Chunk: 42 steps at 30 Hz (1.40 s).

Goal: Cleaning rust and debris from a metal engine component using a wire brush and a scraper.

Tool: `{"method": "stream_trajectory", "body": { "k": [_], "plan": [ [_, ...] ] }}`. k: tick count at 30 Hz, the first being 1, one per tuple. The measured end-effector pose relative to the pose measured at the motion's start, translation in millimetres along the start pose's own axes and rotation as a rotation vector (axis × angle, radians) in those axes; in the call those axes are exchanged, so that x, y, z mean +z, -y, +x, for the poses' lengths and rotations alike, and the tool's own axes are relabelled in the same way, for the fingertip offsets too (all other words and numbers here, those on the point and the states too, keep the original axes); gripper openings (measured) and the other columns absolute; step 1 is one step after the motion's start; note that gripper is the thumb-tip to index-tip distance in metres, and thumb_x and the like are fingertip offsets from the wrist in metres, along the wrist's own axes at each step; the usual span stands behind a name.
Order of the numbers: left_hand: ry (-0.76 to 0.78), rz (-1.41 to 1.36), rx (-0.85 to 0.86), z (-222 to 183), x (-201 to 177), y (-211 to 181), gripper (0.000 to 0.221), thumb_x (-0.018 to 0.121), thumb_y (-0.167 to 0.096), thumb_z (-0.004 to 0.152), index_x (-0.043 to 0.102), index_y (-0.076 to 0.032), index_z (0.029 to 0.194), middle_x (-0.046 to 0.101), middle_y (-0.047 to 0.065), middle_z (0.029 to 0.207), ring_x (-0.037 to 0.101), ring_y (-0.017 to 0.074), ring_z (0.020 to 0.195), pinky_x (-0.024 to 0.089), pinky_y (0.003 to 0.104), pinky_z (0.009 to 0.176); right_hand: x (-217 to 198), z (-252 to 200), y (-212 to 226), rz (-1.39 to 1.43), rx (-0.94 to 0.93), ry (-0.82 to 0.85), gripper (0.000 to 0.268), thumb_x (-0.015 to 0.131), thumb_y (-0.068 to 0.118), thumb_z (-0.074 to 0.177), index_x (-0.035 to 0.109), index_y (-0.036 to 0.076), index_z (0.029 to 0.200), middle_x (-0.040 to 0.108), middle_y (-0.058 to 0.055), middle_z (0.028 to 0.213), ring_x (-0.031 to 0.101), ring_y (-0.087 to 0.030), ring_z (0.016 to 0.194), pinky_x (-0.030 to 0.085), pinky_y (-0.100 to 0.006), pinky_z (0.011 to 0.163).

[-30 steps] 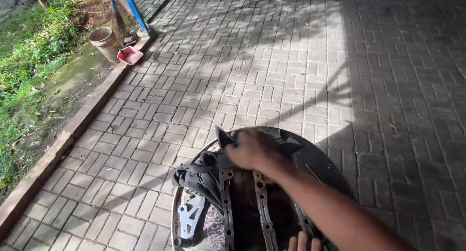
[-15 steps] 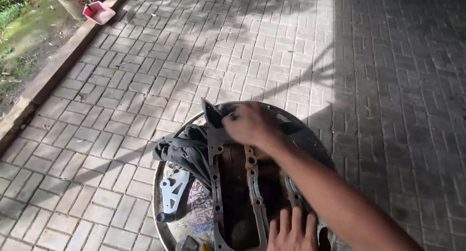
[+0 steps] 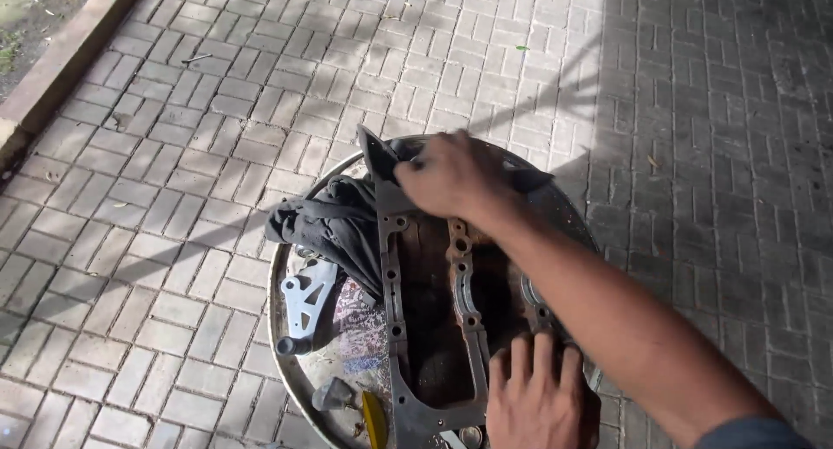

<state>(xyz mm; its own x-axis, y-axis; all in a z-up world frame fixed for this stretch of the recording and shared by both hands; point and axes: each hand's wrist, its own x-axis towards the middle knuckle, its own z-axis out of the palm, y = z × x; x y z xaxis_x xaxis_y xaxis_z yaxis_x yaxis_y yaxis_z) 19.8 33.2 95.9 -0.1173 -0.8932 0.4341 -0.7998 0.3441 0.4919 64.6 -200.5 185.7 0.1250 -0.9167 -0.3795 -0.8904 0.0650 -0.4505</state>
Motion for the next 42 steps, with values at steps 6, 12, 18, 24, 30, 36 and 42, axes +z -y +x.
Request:
{"method": "stream_trajectory", "body": {
  "k": [6,12,18,24,30,36,42],
  "plan": [
    [0.085,-0.045,0.016,5.1,-20.8,-2.2,0.02,0.064,-0.019,0.082,0.063,-0.009,0.099,0.055,0.013,0.1,0.049,0.0339,0.085,0.04,0.047,0.071,-38.5,-6.9,-38.0,0.096,0.138,0.018,0.04,0.058,0.034,0.103,0.047,0.018,0.069,0.036,0.004,0.056,0.039,-0.012,0.046,0.039,-0.031,0.046],
    [0.056,-0.072,0.063,3.0,-12.2,0.1,0.023,0.067,-0.017,0.081,0.066,-0.005,0.101,0.056,0.017,0.106,0.049,0.0353,0.087,0.04,0.047,0.073,-48.5,-12.5,-71.5,-0.025,0.211,-0.074,0.049,0.057,0.033,0.104,0.039,0.018,0.061,0.026,0.007,0.049,0.027,-0.011,0.038,0.036,-0.031,0.042],
    [0.095,-0.045,0.079,-2.3,-14.9,7.1,0.03,0.074,-0.027,0.074,0.066,-0.007,0.094,0.053,0.014,0.095,0.048,0.0363,0.082,0.041,0.048,0.073,20.1,9.4,14.7,0.031,-0.237,-0.035,0.044,0.055,0.023,0.102,0.04,0.018,0.06,0.022,0.008,0.047,0.027,-0.008,0.032,0.018,-0.029,0.029],
    [0.016,-0.059,0.061,3.3,-21.5,0.3,0.014,0.061,-0.012,0.088,0.066,-0.006,0.1,0.056,0.015,0.1,0.05,0.0337,0.084,0.042,0.048,0.075,-50.7,2.8,-108.6,0.13,0.249,-0.184,0.044,0.054,0.021,0.101,0.038,0.015,0.061,0.024,0.007,0.048,0.031,-0.011,0.038,0.039,-0.028,0.039],
    [0.143,-0.021,0.041,-1.4,-18.1,4.9,0.026,0.071,-0.031,0.079,0.068,-0.011,0.096,0.052,0.012,0.095,0.05,0.0349,0.085,0.042,0.048,0.081,-4.8,-3.7,30.2,-0.033,-0.034,-0.002,0.042,0.054,0.047,0.096,0.063,0.01,0.078,0.059,-0.002,0.065,0.054,-0.019,0.053,0.035,-0.037,0.044],
    [0.319,-0.037,0.038,0.3,-27.4,4.3,0.044,0.073,-0.033,0.08,0.064,-0.009,0.116,0.054,0.016,0.116,0.049,0.0368,0.098,0.041,0.055,0.086,-44.0,-6.6,-55.6,0.135,0.172,-0.04,0.049,0.061,0.03,0.106,0.043,0.017,0.063,0.029,0.005,0.049,0.031,-0.011,0.036,0.027,-0.029,0.035],
    [0.197,-0.053,0.048,-1.7,-17.8,0.6,0.038,0.069,-0.025,0.079,0.066,-0.008,0.113,0.056,0.018,0.115,0.051,0.037,0.097,0.041,0.054,0.086,-25.9,10.6,-44.5,0.122,0.024,-0.058,0.052,0.062,0.023,0.105,0.041,0.016,0.057,0.027,0.006,0.044,0.034,-0.01,0.033,0.03,-0.026,0.031]
  ]
}}
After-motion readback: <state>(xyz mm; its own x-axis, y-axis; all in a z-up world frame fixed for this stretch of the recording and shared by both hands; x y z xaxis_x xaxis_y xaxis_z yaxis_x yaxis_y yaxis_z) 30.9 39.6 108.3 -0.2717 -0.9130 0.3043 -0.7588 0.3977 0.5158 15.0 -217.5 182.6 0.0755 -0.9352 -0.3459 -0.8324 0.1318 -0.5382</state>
